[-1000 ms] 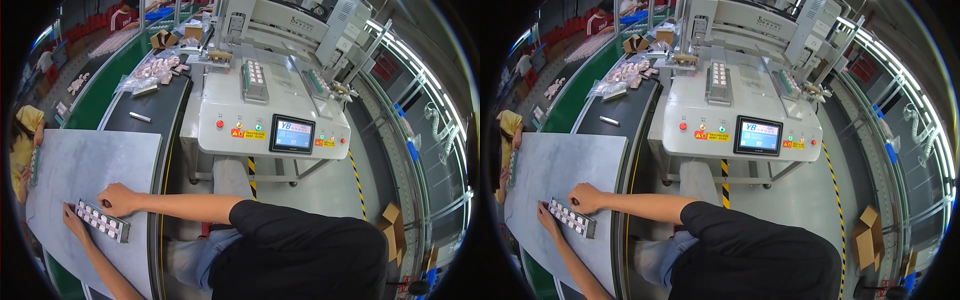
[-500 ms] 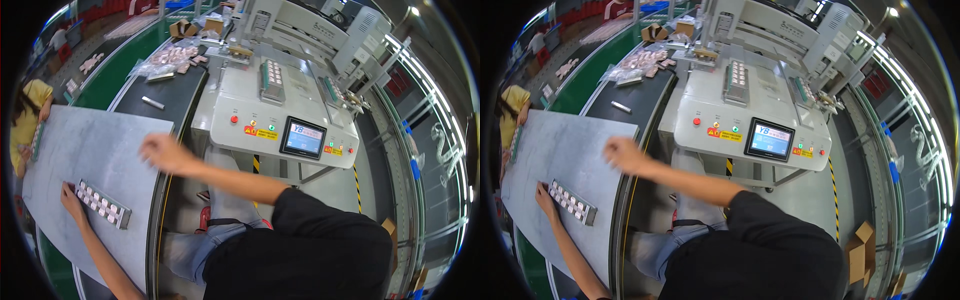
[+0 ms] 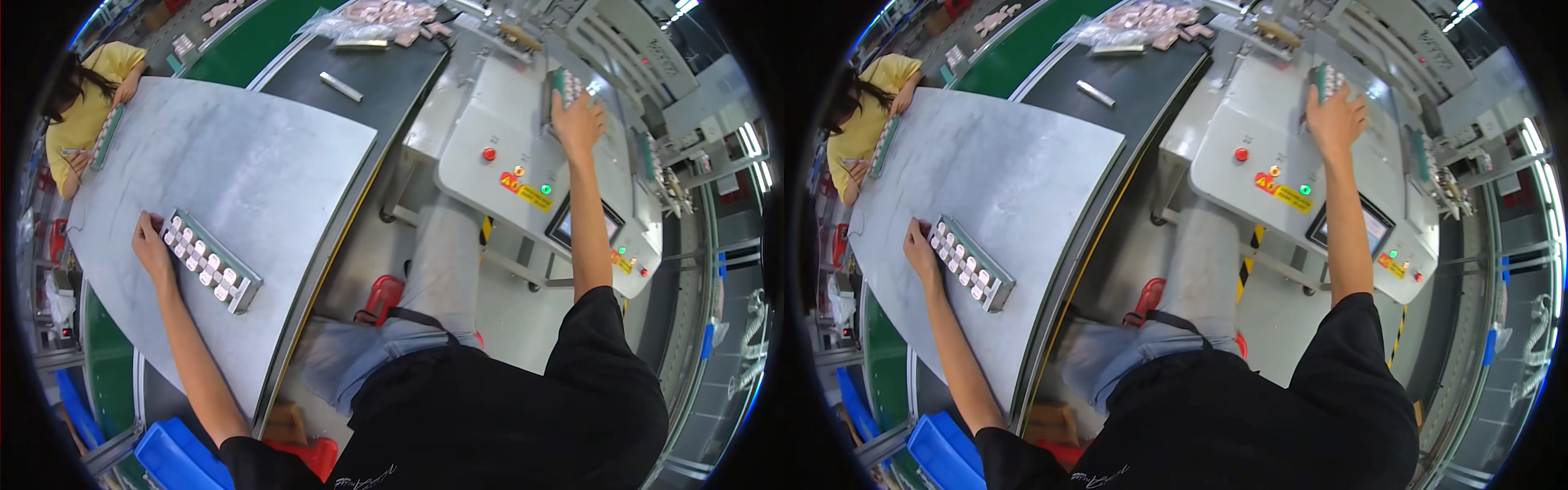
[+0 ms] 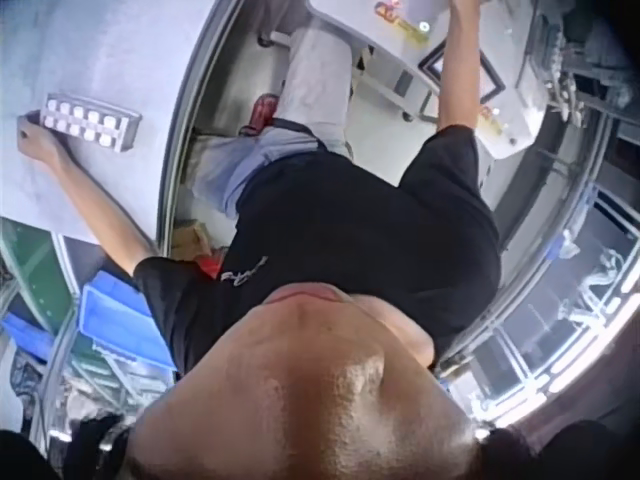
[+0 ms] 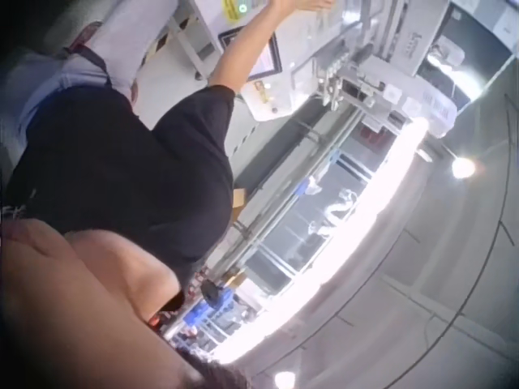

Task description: Placing trays of electronic components into a processing machine and removing them on an assembly line.

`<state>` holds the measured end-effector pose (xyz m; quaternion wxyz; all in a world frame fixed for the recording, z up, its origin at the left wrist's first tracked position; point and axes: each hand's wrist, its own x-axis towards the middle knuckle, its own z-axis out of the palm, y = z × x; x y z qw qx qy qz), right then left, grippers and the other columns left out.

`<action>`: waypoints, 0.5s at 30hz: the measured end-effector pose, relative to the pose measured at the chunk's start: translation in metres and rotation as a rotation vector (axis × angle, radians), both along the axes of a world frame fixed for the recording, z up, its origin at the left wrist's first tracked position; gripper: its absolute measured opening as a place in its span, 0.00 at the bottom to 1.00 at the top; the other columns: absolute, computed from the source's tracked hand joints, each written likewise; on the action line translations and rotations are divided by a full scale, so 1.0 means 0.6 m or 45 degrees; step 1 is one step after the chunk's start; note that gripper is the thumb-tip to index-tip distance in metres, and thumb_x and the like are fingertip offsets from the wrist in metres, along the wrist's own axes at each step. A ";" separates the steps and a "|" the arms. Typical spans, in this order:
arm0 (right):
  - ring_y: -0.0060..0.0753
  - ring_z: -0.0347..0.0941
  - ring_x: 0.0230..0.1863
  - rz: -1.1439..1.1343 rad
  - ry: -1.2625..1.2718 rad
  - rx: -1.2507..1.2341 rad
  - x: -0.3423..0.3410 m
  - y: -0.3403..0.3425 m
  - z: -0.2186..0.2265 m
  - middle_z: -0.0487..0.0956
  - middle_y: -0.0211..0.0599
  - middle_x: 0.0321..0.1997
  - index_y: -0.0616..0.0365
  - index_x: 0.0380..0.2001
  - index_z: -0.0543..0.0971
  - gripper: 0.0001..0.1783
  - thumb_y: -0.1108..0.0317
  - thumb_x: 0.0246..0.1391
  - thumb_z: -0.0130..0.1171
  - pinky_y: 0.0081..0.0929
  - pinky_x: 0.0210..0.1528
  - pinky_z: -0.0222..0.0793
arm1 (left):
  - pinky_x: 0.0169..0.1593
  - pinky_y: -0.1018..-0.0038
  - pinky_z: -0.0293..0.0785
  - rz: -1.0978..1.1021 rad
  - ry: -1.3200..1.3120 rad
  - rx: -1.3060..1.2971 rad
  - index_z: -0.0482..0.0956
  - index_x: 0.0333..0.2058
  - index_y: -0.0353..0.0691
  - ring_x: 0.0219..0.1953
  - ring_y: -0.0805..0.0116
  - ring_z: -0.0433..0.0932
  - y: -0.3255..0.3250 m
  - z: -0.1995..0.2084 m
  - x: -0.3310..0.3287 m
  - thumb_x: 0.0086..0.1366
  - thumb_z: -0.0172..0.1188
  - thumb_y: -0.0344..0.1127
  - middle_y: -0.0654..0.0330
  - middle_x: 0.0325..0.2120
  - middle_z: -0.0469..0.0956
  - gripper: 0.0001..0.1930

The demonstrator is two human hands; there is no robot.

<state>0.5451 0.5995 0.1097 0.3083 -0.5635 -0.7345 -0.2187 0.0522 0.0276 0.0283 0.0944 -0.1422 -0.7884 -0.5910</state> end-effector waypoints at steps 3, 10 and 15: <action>0.69 0.69 0.57 -0.066 0.011 -0.201 -0.015 -0.015 0.007 0.75 0.66 0.54 0.63 0.62 0.67 0.42 0.40 0.55 0.57 0.59 0.60 0.60 | 0.32 0.76 0.63 -0.001 0.013 -0.064 0.75 0.24 0.34 0.26 0.77 0.66 -0.012 0.004 -0.002 0.73 0.51 0.45 0.66 0.21 0.71 0.22; 0.65 0.76 0.50 0.067 -0.001 -0.294 0.061 -0.023 0.010 0.80 0.63 0.46 0.65 0.63 0.66 0.39 0.49 0.56 0.59 0.49 0.54 0.70 | 0.31 0.77 0.60 0.012 -0.052 -0.006 0.74 0.24 0.36 0.25 0.78 0.64 -0.007 0.004 -0.002 0.74 0.49 0.46 0.67 0.20 0.69 0.23; 0.62 0.79 0.45 0.333 0.254 -0.444 0.123 -0.124 0.026 0.80 0.65 0.45 0.62 0.65 0.65 0.41 0.50 0.55 0.63 0.45 0.50 0.73 | 0.32 0.76 0.64 0.064 0.016 0.016 0.77 0.30 0.34 0.25 0.76 0.68 -0.008 0.019 0.009 0.75 0.46 0.43 0.65 0.21 0.72 0.20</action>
